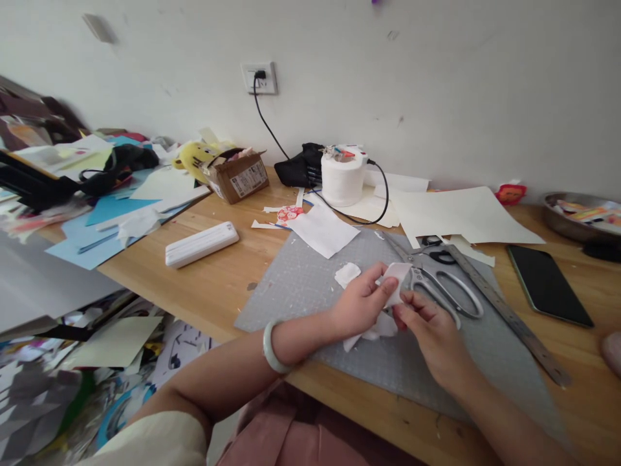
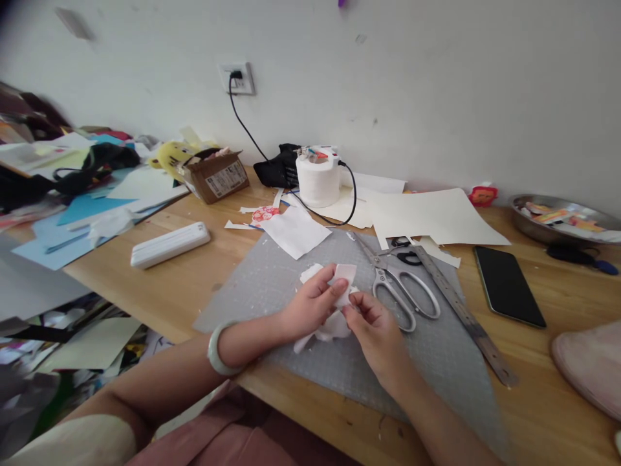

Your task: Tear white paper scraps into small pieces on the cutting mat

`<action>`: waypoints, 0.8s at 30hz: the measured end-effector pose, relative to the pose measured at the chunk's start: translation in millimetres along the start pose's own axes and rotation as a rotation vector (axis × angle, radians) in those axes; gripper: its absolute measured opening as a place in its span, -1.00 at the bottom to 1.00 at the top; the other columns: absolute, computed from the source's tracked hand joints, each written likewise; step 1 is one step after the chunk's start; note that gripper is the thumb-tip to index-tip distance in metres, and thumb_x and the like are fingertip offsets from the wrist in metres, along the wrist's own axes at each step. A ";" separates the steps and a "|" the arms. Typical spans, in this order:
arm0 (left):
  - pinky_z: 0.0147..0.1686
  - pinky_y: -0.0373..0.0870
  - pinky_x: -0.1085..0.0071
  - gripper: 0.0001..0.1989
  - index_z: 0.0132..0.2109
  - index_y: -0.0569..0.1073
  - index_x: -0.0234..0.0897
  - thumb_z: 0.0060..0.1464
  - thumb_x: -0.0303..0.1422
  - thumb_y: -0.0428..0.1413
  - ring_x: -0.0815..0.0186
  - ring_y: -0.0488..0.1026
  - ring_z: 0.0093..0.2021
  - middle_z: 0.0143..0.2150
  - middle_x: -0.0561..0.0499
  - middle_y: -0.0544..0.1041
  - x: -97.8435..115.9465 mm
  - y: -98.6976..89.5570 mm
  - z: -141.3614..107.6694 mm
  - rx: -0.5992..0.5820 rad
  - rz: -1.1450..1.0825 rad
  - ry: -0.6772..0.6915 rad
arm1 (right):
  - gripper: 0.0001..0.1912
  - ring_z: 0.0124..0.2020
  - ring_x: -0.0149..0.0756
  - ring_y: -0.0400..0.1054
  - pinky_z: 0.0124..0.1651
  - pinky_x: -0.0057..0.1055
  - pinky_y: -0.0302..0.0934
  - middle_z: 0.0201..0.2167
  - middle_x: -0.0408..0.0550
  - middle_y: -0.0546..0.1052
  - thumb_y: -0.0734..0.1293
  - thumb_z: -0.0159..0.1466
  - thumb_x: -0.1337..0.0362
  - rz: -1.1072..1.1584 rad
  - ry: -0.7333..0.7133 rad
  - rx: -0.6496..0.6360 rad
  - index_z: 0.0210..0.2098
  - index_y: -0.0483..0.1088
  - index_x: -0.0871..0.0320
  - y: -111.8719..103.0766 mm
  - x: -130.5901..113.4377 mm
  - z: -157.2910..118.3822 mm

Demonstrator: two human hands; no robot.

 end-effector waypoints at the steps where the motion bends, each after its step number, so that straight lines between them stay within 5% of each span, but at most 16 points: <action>1: -0.58 0.10 0.57 -0.75 -0.34 0.22 -0.26 0.11 -0.15 -0.09 0.51 0.14 -0.61 -0.60 0.18 0.17 -0.7 -0.3 0.4 0.009 -0.006 -0.003 | -0.82 -0.58 -0.40 0.07 -0.53 -0.47 0.03 -0.64 -0.23 0.21 0.27 0.07 0.16 -0.001 -0.004 0.006 -0.56 0.25 0.10 -0.6 -0.2 0.0; 12: -0.74 -0.06 0.62 -0.79 -0.26 0.21 -0.25 0.07 -0.20 -0.02 0.60 -0.03 -0.73 -0.62 0.24 0.12 -7.0 -22.4 16.4 0.219 -0.401 -0.034 | -0.82 -0.55 -0.42 0.04 -0.51 -0.49 0.01 -0.63 -0.25 0.18 0.26 0.09 0.21 0.001 -0.030 -0.026 -0.58 0.21 0.11 -1.7 -7.2 -2.7; 19: -0.75 0.00 0.64 -0.73 -0.29 0.19 -0.24 0.08 -0.11 -0.05 0.58 0.06 -0.73 -0.63 0.23 0.16 -11.7 0.5 5.2 0.031 -0.242 -0.114 | -0.86 -0.58 -0.42 0.11 -0.52 -0.47 0.07 -0.63 -0.23 0.26 0.26 0.08 0.19 0.011 0.041 -0.032 -0.49 0.27 0.14 2.2 5.3 1.8; 24: -0.72 0.09 0.64 -0.72 -0.31 0.20 -0.26 0.10 -0.11 -0.09 0.55 0.14 -0.70 -0.60 0.20 0.22 -3.5 9.0 -0.5 -0.075 -0.090 -0.054 | -0.87 -0.60 -0.42 0.09 -0.54 -0.47 0.06 -0.66 -0.23 0.25 0.24 0.06 0.21 0.009 0.049 -0.014 -0.55 0.27 0.13 1.6 8.2 2.2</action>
Point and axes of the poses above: each hand's wrist, its own z-axis towards the middle knuckle, its own y-axis out of the palm, x = y × z, the point moved 7 cm from there along z, towards the middle knuckle
